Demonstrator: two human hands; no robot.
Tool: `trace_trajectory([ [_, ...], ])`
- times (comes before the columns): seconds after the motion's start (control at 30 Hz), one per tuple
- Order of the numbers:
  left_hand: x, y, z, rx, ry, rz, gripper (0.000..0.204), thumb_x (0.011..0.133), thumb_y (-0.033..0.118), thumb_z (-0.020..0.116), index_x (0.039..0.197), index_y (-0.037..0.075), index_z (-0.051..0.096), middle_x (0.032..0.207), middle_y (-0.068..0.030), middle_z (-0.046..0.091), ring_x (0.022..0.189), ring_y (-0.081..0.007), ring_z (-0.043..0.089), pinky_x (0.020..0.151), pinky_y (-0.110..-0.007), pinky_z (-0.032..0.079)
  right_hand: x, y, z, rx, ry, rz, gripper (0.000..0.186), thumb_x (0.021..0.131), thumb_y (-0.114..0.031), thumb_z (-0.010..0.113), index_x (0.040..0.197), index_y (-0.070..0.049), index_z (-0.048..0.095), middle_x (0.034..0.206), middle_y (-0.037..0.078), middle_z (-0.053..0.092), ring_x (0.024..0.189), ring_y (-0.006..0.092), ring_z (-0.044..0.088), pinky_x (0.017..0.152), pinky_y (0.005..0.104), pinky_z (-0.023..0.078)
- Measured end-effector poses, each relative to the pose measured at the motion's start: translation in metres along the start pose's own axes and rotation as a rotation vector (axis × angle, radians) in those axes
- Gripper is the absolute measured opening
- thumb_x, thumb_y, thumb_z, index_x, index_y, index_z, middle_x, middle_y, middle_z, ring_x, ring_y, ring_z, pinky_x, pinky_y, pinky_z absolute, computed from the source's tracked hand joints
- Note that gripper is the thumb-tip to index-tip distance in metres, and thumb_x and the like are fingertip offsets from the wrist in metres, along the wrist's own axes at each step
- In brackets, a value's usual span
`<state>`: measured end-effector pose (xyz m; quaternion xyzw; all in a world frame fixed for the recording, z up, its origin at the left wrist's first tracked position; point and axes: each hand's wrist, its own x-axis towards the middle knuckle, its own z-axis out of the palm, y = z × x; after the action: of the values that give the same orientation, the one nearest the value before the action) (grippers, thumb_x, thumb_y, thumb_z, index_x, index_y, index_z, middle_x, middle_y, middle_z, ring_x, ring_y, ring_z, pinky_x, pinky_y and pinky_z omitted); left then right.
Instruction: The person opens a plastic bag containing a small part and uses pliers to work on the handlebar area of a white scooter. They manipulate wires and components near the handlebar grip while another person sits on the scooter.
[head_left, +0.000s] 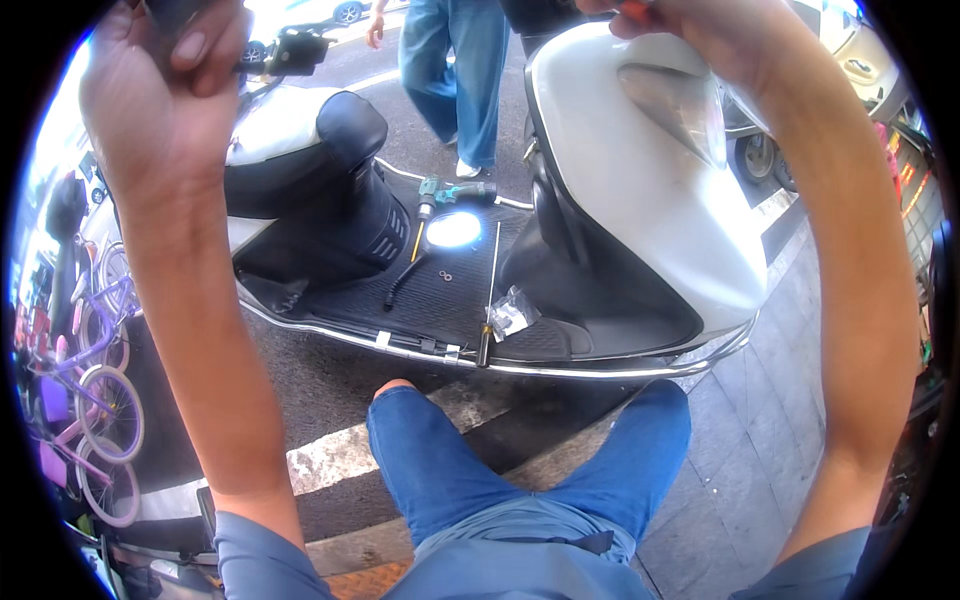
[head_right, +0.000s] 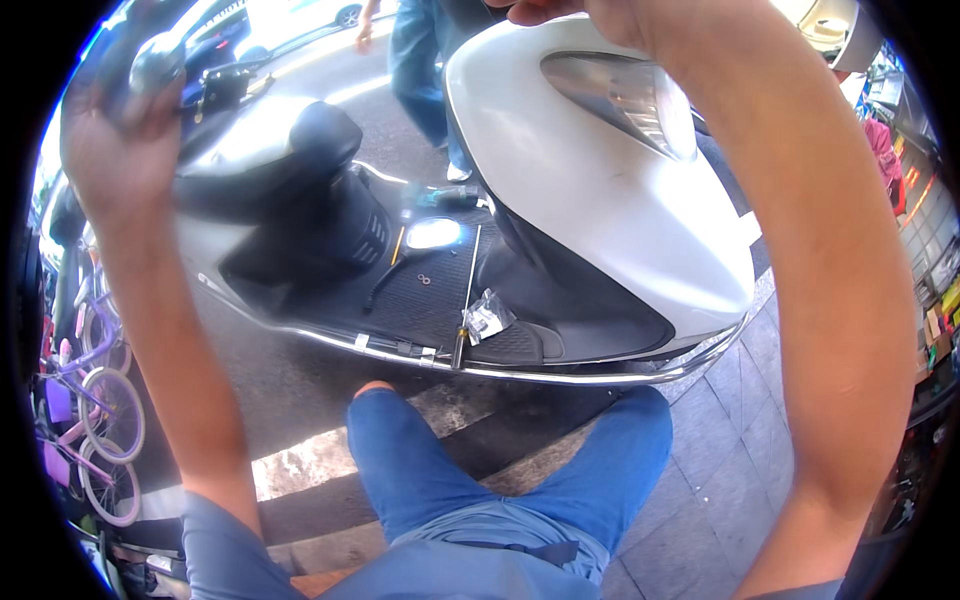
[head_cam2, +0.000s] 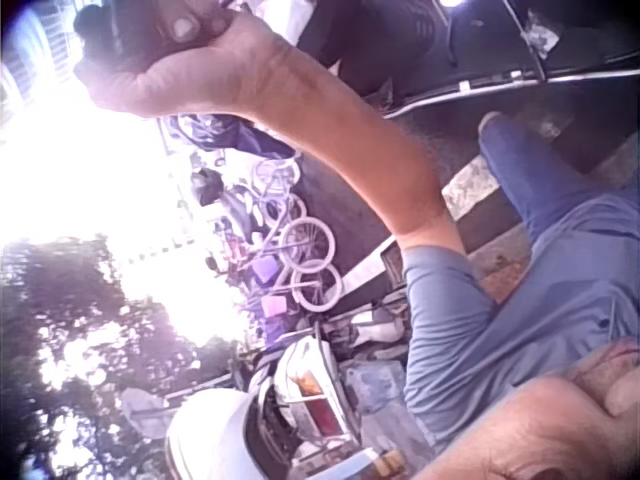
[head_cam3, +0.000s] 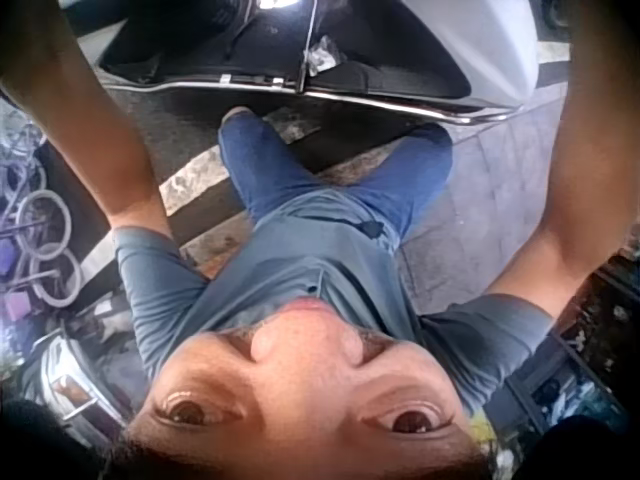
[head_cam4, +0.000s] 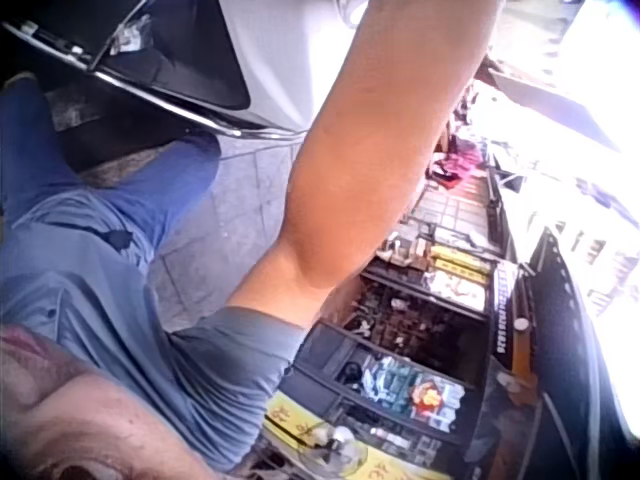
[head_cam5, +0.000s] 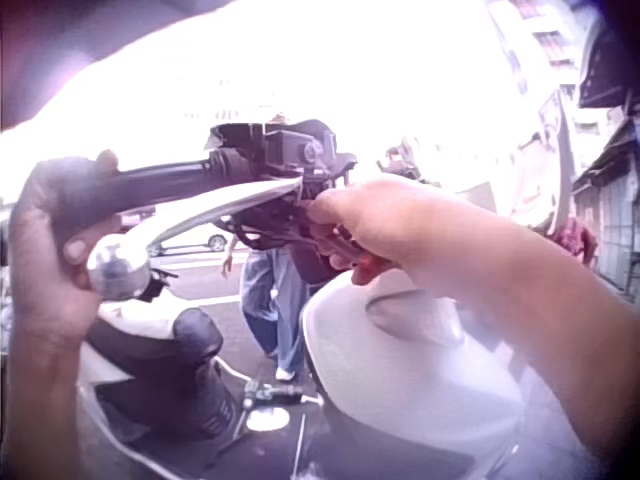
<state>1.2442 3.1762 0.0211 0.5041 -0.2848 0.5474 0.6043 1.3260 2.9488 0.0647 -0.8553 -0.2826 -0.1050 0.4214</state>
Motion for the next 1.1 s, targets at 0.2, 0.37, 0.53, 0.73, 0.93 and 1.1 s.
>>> trace_trajectory([
  [0.2, 0.002, 0.005, -0.006, 0.114, 0.069, -0.062, 0.016, 0.101, 0.014, 0.052, 0.107, 0.001, 0.060, 0.094, -0.0080, 0.058, 0.070, -0.0099, 0.043, 0.056, -0.025, 0.035, 0.004, 0.033, -0.008, 0.038, -0.029, -0.129, 0.022, 0.096, -0.022, 0.056, 0.095, -0.001, 0.064, 0.081, 0.006, 0.058, 0.072, 0.0196, 0.056, 0.065, 0.0335, 0.048],
  [0.37, -0.016, 0.007, -0.005, 0.313, 0.267, -0.130, 0.024, 0.105, 0.021, 0.047, 0.107, 0.002, 0.061, 0.088, -0.0058, 0.057, 0.065, -0.0084, 0.039, 0.054, -0.024, 0.031, 0.015, 0.077, -0.006, -0.656, 0.271, -0.923, 0.036, 0.080, 0.000, 0.067, 0.116, -0.002, 0.063, 0.106, 0.022, 0.060, 0.088, 0.0370, 0.060, 0.079, 0.0445, 0.051],
  [0.53, -0.073, -0.003, 0.022, 0.228, 0.145, -0.444, 0.024, 0.105, 0.023, 0.053, 0.102, 0.003, 0.064, 0.089, -0.0038, 0.066, 0.048, -0.0031, 0.037, 0.040, -0.022, 0.025, 0.026, 0.096, -0.002, -0.271, 0.270, -0.808, 0.031, 0.087, -0.018, 0.064, 0.110, 0.003, 0.065, 0.092, 0.019, 0.066, 0.083, 0.0280, 0.066, 0.076, 0.0380, 0.052],
  [0.73, -0.049, -0.057, 0.075, 0.541, -0.330, -0.297, 0.053, 0.097, 0.021, 0.060, 0.140, -0.006, 0.046, 0.093, -0.0091, 0.072, 0.064, -0.0074, 0.056, 0.061, -0.021, 0.044, 0.024, 0.094, 0.006, 0.318, 0.152, -0.306, 0.043, 0.094, -0.042, 0.062, 0.108, -0.003, 0.072, 0.081, 0.003, 0.060, 0.074, 0.0102, 0.055, 0.060, 0.0267, 0.047],
  [0.93, -0.033, -0.084, 0.112, 0.676, -0.220, -0.442, 0.060, 0.093, 0.021, 0.062, 0.141, -0.007, 0.040, 0.093, -0.0139, 0.075, 0.092, -0.0224, 0.069, 0.088, -0.030, 0.049, 0.035, 0.100, 0.007, 0.240, 0.279, -0.450, 0.045, 0.095, -0.043, 0.063, 0.105, -0.001, 0.073, 0.067, 0.001, 0.057, 0.061, 0.0096, 0.051, 0.056, 0.0278, 0.040],
  [1.1, -0.022, -0.082, 0.129, 0.389, -0.091, -0.709, 0.036, 0.094, 0.018, 0.061, 0.128, 0.009, 0.051, 0.098, -0.0056, 0.071, 0.053, -0.0029, 0.044, 0.046, -0.016, 0.035, 0.040, 0.106, 0.001, 0.252, 0.256, -0.395, 0.043, 0.094, -0.041, 0.064, 0.104, -0.001, 0.074, 0.071, 0.002, 0.060, 0.067, 0.0098, 0.053, 0.063, 0.0285, 0.042],
])
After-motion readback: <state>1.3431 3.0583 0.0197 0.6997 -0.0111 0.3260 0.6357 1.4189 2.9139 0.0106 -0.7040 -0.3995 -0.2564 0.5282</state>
